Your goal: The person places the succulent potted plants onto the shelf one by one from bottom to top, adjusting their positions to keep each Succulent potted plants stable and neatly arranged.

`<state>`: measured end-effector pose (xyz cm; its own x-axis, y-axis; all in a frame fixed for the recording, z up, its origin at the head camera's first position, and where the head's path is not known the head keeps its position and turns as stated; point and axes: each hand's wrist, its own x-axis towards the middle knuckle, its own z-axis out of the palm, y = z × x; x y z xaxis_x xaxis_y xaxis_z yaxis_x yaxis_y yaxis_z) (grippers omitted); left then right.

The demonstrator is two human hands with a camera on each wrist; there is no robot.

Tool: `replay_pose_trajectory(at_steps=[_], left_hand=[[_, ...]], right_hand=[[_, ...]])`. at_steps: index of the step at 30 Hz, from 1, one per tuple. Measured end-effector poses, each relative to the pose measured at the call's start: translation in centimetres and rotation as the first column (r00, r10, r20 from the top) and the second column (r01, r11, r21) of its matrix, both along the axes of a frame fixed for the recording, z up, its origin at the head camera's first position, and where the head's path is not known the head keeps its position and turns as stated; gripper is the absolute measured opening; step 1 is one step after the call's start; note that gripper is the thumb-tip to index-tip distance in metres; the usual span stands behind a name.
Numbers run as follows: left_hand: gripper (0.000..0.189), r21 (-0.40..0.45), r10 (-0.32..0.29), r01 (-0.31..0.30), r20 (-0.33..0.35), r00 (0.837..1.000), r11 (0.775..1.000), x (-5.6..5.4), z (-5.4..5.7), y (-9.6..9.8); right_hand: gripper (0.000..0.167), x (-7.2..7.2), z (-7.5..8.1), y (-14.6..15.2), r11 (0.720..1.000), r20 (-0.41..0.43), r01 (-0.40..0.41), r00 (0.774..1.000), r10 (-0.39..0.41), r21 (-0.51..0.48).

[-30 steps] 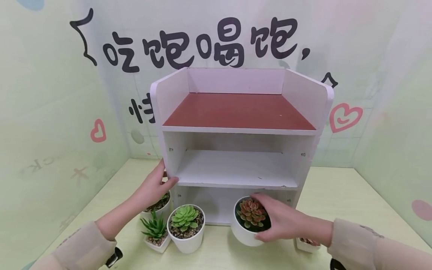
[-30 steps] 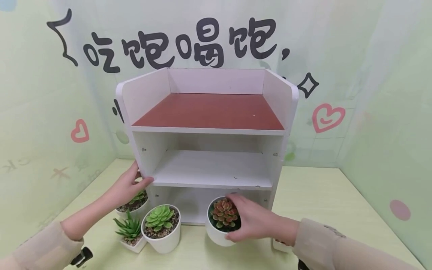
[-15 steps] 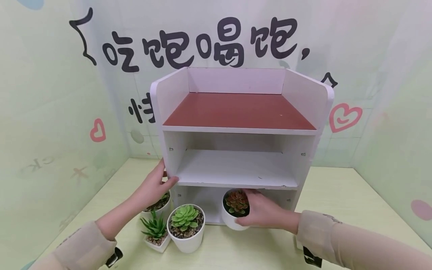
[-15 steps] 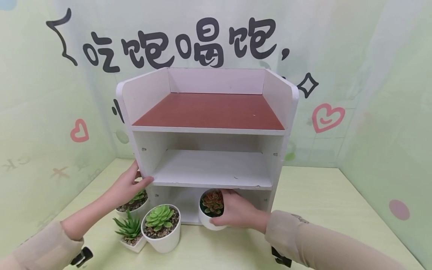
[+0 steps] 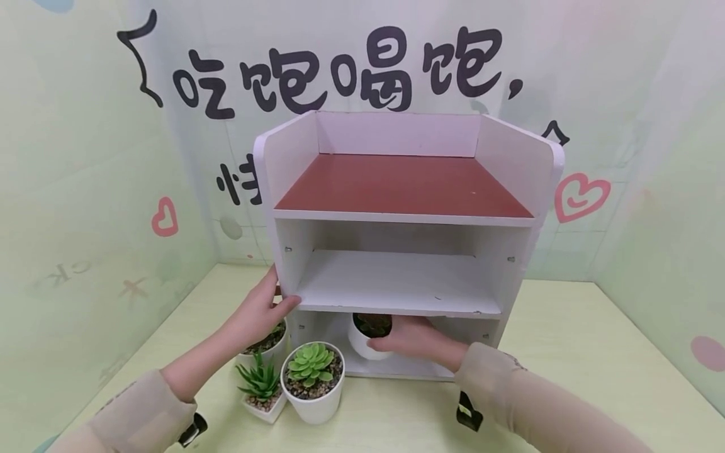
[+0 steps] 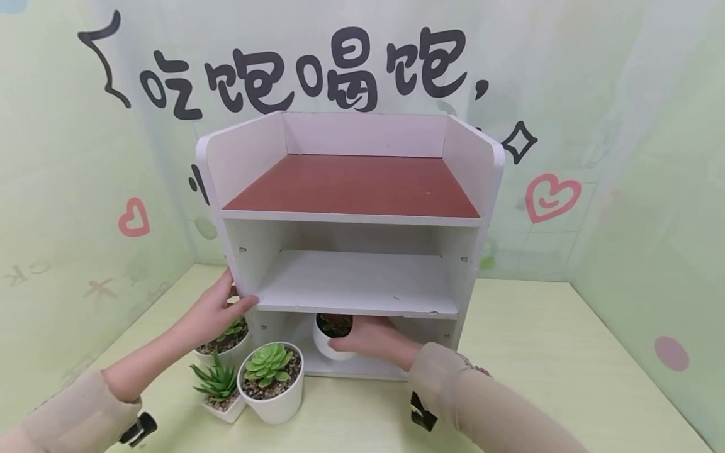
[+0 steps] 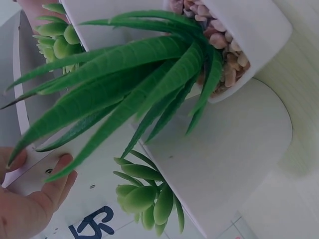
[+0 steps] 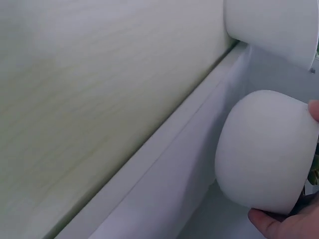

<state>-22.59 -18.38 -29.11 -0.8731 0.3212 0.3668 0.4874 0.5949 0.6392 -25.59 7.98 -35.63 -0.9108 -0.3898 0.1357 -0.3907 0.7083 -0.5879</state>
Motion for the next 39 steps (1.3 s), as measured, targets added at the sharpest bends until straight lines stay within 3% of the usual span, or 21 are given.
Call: replay_pose_trajectory(at_steps=[6, 19, 25, 28, 39], left_hand=[[0.062, -0.007, 0.008, -0.008, -0.008, 1.0, 1.0, -0.1, 0.0, 0.1], [0.061, -0.021, 0.026, -0.026, -0.01, 1.0, 0.999, -0.2, -0.1, 0.1], [0.062, -0.026, 0.021, -0.022, -0.018, 1.0, 0.999, -0.1, -0.1, 0.1], [0.062, -0.026, 0.023, -0.024, -0.014, 1.0, 0.999, -0.1, -0.1, 0.1], [0.062, -0.012, 0.018, -0.018, -0.003, 1.0, 1.0, -0.2, -0.1, 0.1]], right_hand=[[0.075, -1.0, 0.0, -1.3, 0.996, 0.055, -0.089, 0.995, 0.089, -0.007], [0.079, -2.1, -0.1, -2.9, 0.982, 0.141, -0.178, 0.972, 0.186, -0.067], [0.078, -2.4, -0.1, -2.9, 0.977, 0.305, -0.191, 0.929, 0.211, -0.094], [0.079, -2.6, 0.0, -3.0, 0.975, 0.345, -0.205, 0.912, 0.22, -0.08], [0.082, -3.2, 0.0, -3.9, 0.961, 0.337, -0.263, 0.9, 0.276, -0.084]])
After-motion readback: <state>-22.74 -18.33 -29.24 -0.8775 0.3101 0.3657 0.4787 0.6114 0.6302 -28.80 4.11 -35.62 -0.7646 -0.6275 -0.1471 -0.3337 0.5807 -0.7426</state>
